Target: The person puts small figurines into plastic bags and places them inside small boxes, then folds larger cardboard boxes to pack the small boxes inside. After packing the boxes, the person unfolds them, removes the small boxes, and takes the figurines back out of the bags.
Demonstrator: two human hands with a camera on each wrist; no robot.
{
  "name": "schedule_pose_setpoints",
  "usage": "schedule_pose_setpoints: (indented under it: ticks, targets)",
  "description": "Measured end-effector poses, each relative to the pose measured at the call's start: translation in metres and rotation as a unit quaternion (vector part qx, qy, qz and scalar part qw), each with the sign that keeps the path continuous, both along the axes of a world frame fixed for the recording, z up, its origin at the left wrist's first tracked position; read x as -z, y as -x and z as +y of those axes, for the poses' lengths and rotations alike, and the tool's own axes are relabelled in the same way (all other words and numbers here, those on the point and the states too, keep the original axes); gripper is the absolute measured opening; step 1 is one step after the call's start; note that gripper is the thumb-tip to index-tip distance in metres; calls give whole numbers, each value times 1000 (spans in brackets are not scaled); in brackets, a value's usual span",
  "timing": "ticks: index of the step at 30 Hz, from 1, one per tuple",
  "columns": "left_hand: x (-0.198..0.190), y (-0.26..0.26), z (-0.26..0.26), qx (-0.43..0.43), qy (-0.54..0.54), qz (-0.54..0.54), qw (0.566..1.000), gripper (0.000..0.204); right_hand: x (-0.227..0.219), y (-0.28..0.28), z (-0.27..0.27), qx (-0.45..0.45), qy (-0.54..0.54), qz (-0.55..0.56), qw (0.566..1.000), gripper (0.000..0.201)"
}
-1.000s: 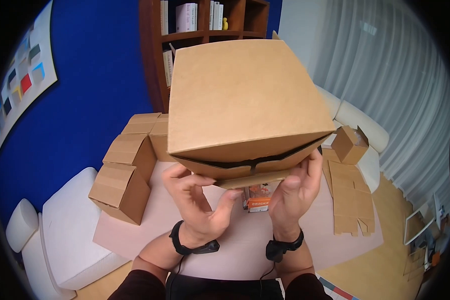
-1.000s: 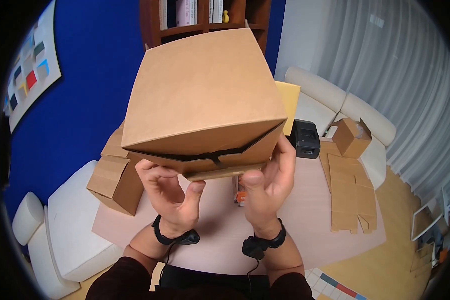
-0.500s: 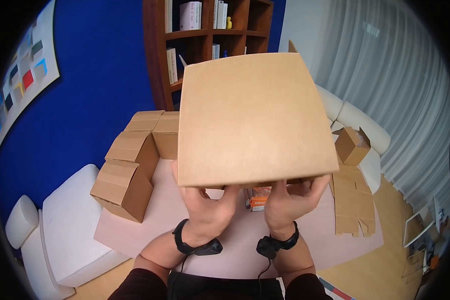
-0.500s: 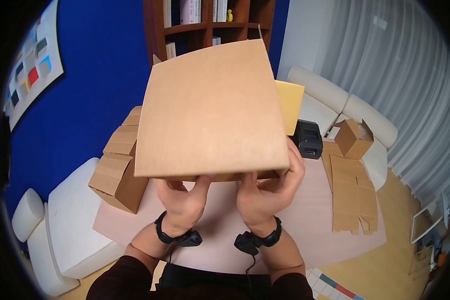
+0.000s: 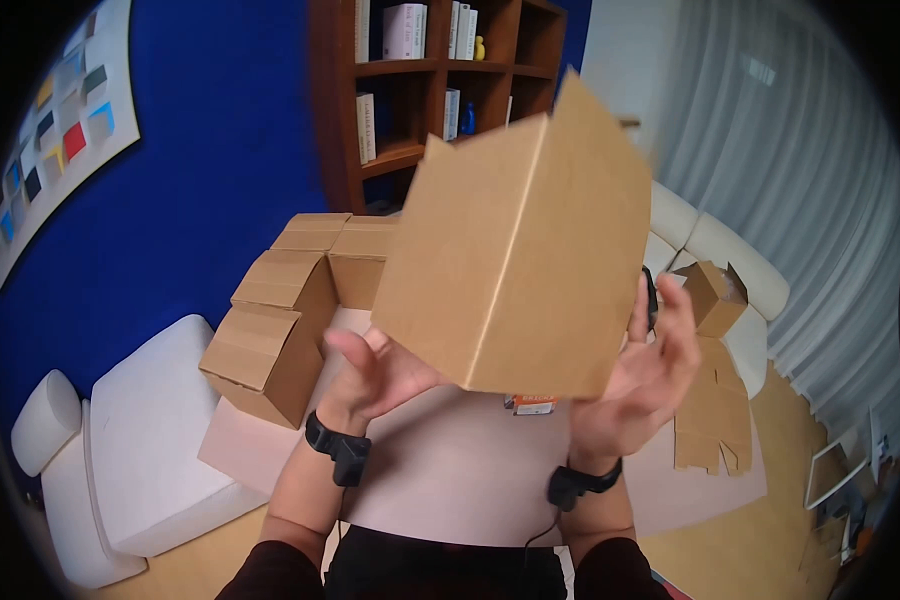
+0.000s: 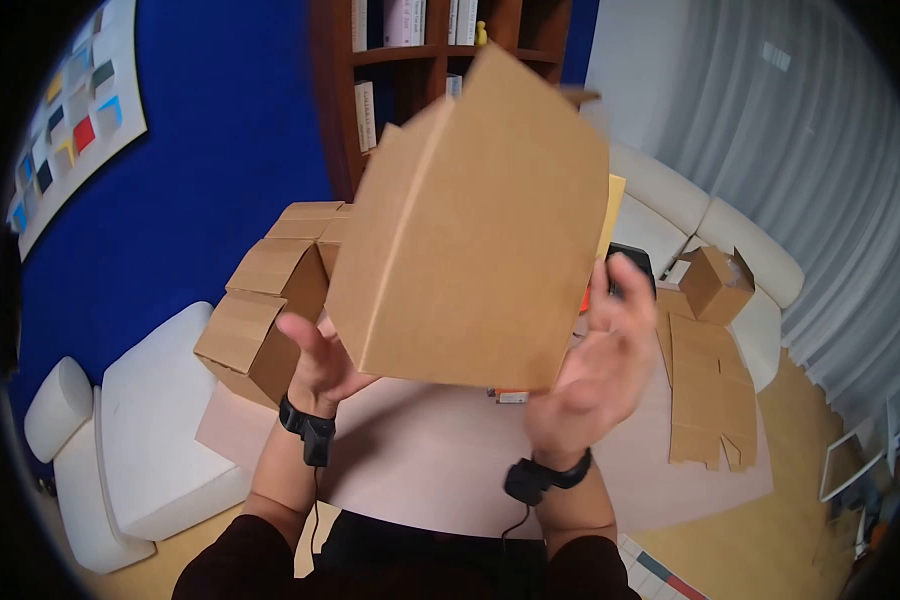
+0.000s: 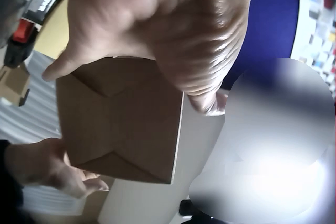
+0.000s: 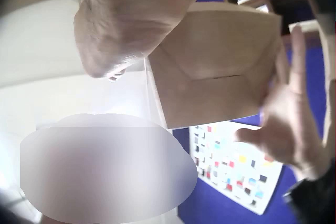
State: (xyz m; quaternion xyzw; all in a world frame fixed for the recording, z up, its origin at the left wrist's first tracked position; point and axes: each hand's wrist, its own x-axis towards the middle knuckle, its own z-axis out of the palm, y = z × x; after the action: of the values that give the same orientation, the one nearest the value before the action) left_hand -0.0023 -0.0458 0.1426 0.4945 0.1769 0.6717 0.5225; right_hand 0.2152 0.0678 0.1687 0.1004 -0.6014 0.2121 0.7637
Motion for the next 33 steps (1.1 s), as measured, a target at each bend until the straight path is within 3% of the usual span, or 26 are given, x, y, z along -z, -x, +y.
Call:
schedule_pose_setpoints:
  ticks: [1, 2, 3, 4, 5, 6, 7, 8, 10, 11, 12, 13, 14, 15, 16, 17, 19, 23, 24, 25, 26, 27, 28, 29, 31, 33]
  targets:
    - [9, 10, 0, 64, 4, -75, 995, 130, -6, -5, 2, -4, -1, 0, 1000, 58]
    - [19, 19, 2, 142, 5, -148, 979, 118, -12, -11, 6, -58, 120, -1, 991, 64]
    - [29, 20, 2, 138, 5, -150, 979, 118, -17, -13, 9, -109, 240, -4, 965, 71]
    - [34, 17, 1, 112, 53, -169, 978, 110, -16, -8, 14, -189, 284, -3, 940, 70]
    - [41, 14, 1, 86, 102, -189, 973, 101, -10, -4, 20, -190, 287, -6, 939, 70]
    - [55, 16, 4, 105, 92, -209, 968, 83, -1, 0, 28, -269, 324, -43, 906, 65]
    - [70, 19, 7, 104, 94, -212, 967, 83, 5, 1, 30, -345, 358, -79, 864, 59]
    - [84, 23, 11, 60, 109, -170, 977, 78, 11, 2, 24, -344, 361, -80, 863, 59]
    - [102, 33, 14, 13, 134, -151, 979, 70, 25, 5, 6, -204, 294, -227, 906, 37]
    - [111, 42, 15, 13, 137, -154, 978, 70, 35, 6, 5, -204, 298, -228, 904, 37]
    - [121, 51, 15, -55, 167, -85, 981, 69, 49, 7, 7, -106, 170, -281, 938, 30]
    - [117, 51, 13, -121, 196, -14, 973, 69, 56, 8, 5, -5, 37, -327, 944, 25]
    - [115, 49, 8, -162, 237, 31, 957, 62, 65, 9, -1, -5, 44, -330, 943, 25]
    - [112, 47, 3, -159, 244, 30, 956, 62, 74, 13, -8, 29, -16, -332, 943, 24]
    - [106, 44, -1, -205, 234, 87, 946, 57, 81, 18, -16, 63, -77, -331, 938, 24]
    - [102, 41, -4, -250, 222, 143, 932, 53, 90, 20, -22, 64, -71, -333, 938, 24]
    - [91, 44, -19, -251, 203, 144, 936, 55, 109, 24, -33, 104, -125, -373, 914, 38]
    - [53, 40, -48, -251, 152, 107, 950, 63, 101, 23, -45, 42, -124, -476, 870, 44]
    - [44, 36, -55, -253, 121, 178, 943, 71, 89, 18, -44, -17, -118, -481, 869, 40]
    - [37, 34, -61, -253, 88, 248, 931, 80, 81, 14, -40, -17, -115, -482, 868, 40]
    - [33, 33, -66, -237, 105, 269, 927, 97, 74, 9, -33, -36, -119, -474, 871, 37]
    - [30, 31, -68, -236, 106, 269, 928, 97, 70, 3, -26, -55, -124, -466, 874, 35]
    - [27, 29, -70, -244, 121, 336, 902, 98, 80, -1, -12, -7, -137, -448, 883, 31]
    - [24, 28, -72, -252, 135, 400, 871, 99, 94, -10, 4, 34, -74, -454, 887, 35]
    - [20, 26, -71, -246, 146, 425, 859, 100, 104, -11, 22, 74, -13, -459, 885, 40]
    - [20, 19, -69, -273, 122, 485, 822, 98, 100, -2, 37, 344, 107, -508, 782, 62]
